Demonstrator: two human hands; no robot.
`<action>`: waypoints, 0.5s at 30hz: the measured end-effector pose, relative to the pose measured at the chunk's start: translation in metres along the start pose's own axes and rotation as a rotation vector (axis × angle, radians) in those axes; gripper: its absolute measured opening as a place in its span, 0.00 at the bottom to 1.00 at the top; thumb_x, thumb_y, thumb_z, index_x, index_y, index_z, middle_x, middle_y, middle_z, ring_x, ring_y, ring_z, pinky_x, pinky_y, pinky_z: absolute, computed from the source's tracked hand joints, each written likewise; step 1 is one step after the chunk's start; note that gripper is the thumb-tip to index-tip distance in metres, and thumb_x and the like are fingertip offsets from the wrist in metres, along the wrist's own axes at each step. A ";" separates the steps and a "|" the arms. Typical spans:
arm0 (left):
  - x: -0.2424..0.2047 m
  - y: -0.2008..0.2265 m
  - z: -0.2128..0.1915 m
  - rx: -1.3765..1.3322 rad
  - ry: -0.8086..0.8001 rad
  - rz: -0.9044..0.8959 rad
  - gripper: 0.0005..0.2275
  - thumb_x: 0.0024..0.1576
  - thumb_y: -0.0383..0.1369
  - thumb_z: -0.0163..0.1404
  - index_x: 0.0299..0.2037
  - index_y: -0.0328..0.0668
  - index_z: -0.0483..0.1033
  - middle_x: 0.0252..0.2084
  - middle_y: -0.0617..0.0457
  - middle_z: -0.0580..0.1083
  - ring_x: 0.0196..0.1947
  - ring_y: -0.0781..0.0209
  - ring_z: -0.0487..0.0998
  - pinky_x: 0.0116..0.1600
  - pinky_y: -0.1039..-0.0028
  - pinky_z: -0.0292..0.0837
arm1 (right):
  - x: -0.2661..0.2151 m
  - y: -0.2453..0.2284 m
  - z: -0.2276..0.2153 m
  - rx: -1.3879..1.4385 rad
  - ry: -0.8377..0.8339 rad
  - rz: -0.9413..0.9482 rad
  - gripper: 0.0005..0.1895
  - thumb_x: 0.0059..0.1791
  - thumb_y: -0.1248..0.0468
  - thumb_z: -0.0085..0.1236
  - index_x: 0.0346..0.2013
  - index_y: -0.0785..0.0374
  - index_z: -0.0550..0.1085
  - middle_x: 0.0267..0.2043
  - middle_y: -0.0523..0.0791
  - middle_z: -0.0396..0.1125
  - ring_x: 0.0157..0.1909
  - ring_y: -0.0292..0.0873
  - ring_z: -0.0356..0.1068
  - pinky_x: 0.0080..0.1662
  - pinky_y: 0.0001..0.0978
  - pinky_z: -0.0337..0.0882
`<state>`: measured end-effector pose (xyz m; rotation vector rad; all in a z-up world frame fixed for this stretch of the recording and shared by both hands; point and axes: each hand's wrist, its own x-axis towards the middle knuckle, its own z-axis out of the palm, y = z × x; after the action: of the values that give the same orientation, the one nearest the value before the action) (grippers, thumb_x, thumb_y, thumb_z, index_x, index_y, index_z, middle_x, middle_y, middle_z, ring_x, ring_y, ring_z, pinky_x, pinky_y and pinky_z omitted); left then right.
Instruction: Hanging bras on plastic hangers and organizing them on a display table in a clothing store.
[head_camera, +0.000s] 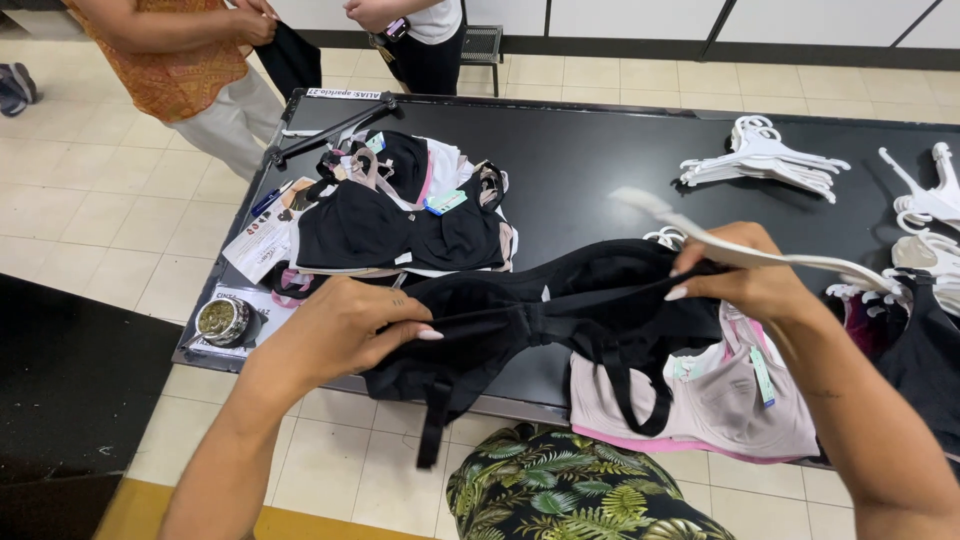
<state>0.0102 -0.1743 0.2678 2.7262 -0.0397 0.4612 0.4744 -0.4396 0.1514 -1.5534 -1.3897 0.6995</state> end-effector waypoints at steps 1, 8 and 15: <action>-0.002 0.000 0.004 0.025 -0.016 -0.021 0.05 0.64 0.33 0.64 0.43 0.41 0.87 0.35 0.57 0.86 0.33 0.57 0.88 0.37 0.66 0.78 | -0.009 0.011 -0.001 0.019 0.092 -0.124 0.12 0.37 0.72 0.81 0.30 0.61 0.84 0.32 0.40 0.78 0.36 0.33 0.71 0.53 0.32 0.66; -0.005 0.002 0.016 0.494 0.029 -0.007 0.17 0.72 0.43 0.58 0.32 0.49 0.71 0.22 0.58 0.69 0.17 0.46 0.71 0.20 0.56 0.59 | -0.018 -0.098 0.015 0.116 -0.326 -0.561 0.25 0.55 0.40 0.63 0.27 0.56 0.83 0.18 0.39 0.73 0.22 0.40 0.57 0.30 0.36 0.57; 0.019 0.072 -0.046 0.267 0.070 0.194 0.11 0.70 0.37 0.62 0.36 0.46 0.78 0.20 0.60 0.70 0.16 0.54 0.65 0.25 0.64 0.59 | -0.010 -0.075 0.069 -0.062 -0.590 -0.415 0.37 0.57 0.30 0.50 0.57 0.56 0.87 0.39 0.44 0.89 0.31 0.39 0.88 0.32 0.33 0.74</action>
<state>0.0074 -0.2233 0.3399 2.9792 -0.2429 0.6599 0.3789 -0.4351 0.1871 -1.0786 -2.1072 0.8959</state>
